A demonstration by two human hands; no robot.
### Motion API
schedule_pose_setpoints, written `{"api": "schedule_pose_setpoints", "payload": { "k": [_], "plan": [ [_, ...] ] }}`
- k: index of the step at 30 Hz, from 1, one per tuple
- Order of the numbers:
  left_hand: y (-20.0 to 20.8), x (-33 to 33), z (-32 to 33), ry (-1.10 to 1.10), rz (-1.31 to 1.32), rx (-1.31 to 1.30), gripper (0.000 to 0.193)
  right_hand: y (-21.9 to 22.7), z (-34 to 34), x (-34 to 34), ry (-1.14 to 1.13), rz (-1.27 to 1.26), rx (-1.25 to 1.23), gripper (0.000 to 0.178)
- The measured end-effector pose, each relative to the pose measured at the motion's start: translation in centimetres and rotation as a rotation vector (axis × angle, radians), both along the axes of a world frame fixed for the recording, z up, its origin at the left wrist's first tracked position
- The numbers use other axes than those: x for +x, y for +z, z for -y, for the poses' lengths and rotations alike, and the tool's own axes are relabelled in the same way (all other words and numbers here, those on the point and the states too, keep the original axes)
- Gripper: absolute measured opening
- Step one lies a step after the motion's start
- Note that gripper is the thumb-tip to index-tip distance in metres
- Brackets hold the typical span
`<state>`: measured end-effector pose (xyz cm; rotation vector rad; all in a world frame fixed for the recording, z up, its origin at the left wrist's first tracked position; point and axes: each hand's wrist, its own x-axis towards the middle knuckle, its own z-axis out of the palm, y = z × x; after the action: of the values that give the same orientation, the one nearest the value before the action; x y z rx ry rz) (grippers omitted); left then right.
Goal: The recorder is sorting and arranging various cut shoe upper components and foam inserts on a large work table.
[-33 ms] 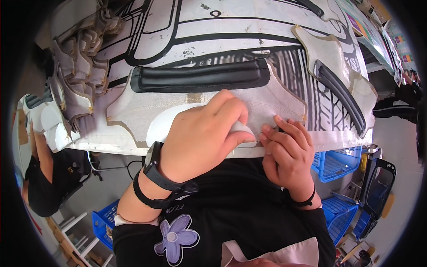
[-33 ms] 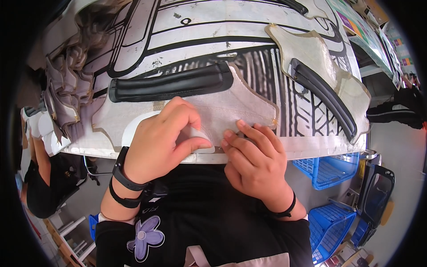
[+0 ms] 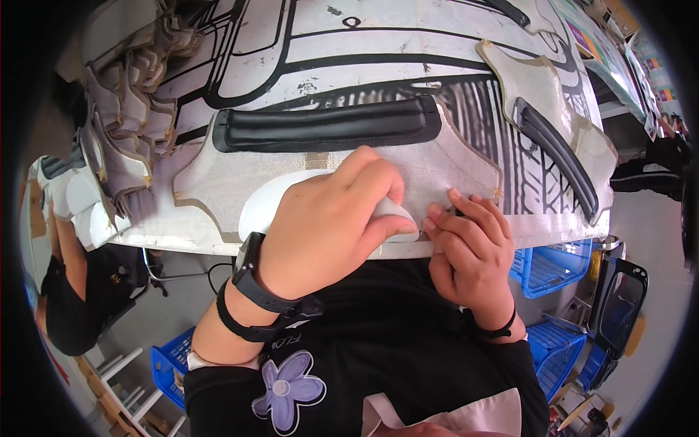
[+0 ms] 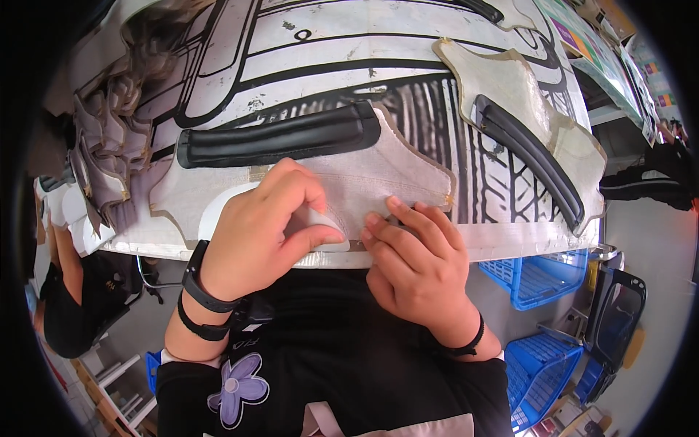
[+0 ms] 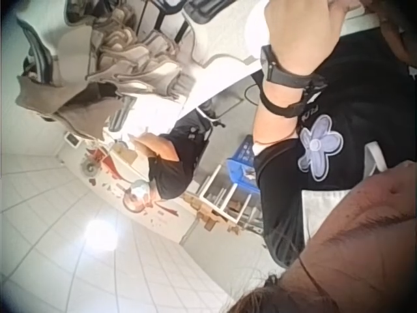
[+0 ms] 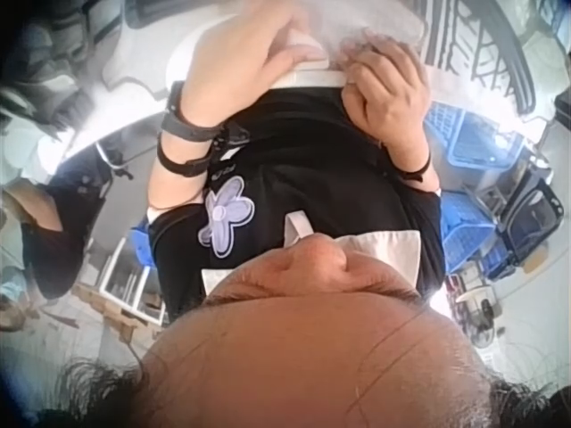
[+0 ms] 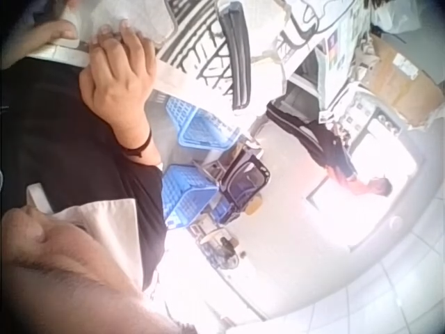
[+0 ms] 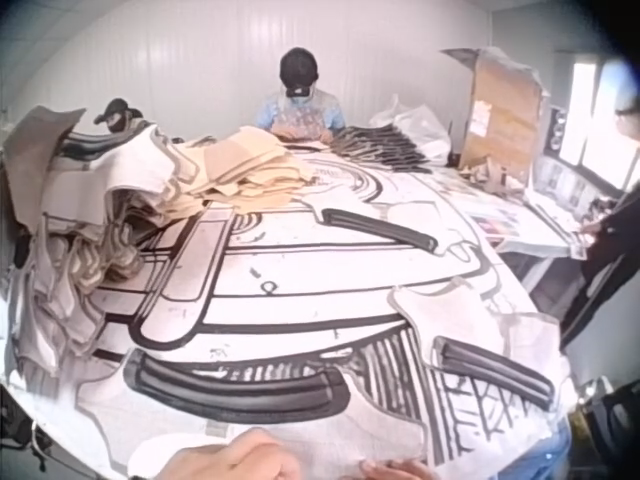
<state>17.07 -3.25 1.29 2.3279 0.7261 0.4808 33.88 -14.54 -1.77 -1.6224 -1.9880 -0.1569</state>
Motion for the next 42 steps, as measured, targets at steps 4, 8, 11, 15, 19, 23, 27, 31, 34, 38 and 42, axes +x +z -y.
{"api": "schedule_pose_setpoints", "payload": {
  "k": [4, 8, 11, 15, 19, 23, 27, 31, 34, 38, 42],
  "plan": [
    [-0.2, -0.1, 0.0, 0.023, 0.015, -0.062, 0.033, 0.1, 0.0, 0.0, 0.004, -0.007, -0.005, 0.020],
    [-0.5, 0.3, 0.0, 0.029, 0.020, 0.038, 0.032, -0.1, -0.2, 0.0, 0.012, -0.003, 0.011, 0.019],
    [-0.5, 0.7, 0.2, 0.046, 0.009, 0.090, 0.032, -0.1, -0.2, 0.0, 0.003, -0.003, 0.002, 0.018],
    [-0.5, 0.9, 0.3, 0.050, -0.028, 0.147, 0.030, -0.2, -0.2, 0.0, -0.006, 0.015, 0.009, 0.018],
    [-0.4, 0.8, 0.9, 0.150, 0.023, 0.124, 0.027, 0.3, -0.1, -0.2, -0.034, 0.064, -0.021, 0.020],
    [-1.2, 0.1, 1.1, 0.028, -0.073, 0.219, 0.022, 1.6, 0.6, -1.6, -0.062, 0.116, -0.059, 0.023],
    [-1.0, -0.1, 1.6, 0.034, -0.041, 0.188, 0.017, 1.3, 0.0, -3.6, 0.150, -0.107, 0.033, 0.035],
    [-1.0, -2.6, 2.1, 0.036, 0.058, 0.250, 0.034, 0.2, -0.2, -5.1, 0.078, -0.160, -0.107, 0.042],
    [-0.8, -5.4, 2.5, 0.057, -0.163, 0.353, 0.048, 1.1, -0.1, -5.1, -0.045, 0.283, -0.192, 0.041],
    [-0.9, -8.2, 2.9, 0.133, -0.292, 0.383, 0.054, 1.6, -0.6, -6.4, -0.101, 0.415, -0.125, 0.044],
    [-1.6, -11.0, 2.6, 0.168, -0.359, 0.461, 0.057, 1.5, -1.0, -6.1, -0.083, 0.415, -0.106, 0.044]
  ]
}}
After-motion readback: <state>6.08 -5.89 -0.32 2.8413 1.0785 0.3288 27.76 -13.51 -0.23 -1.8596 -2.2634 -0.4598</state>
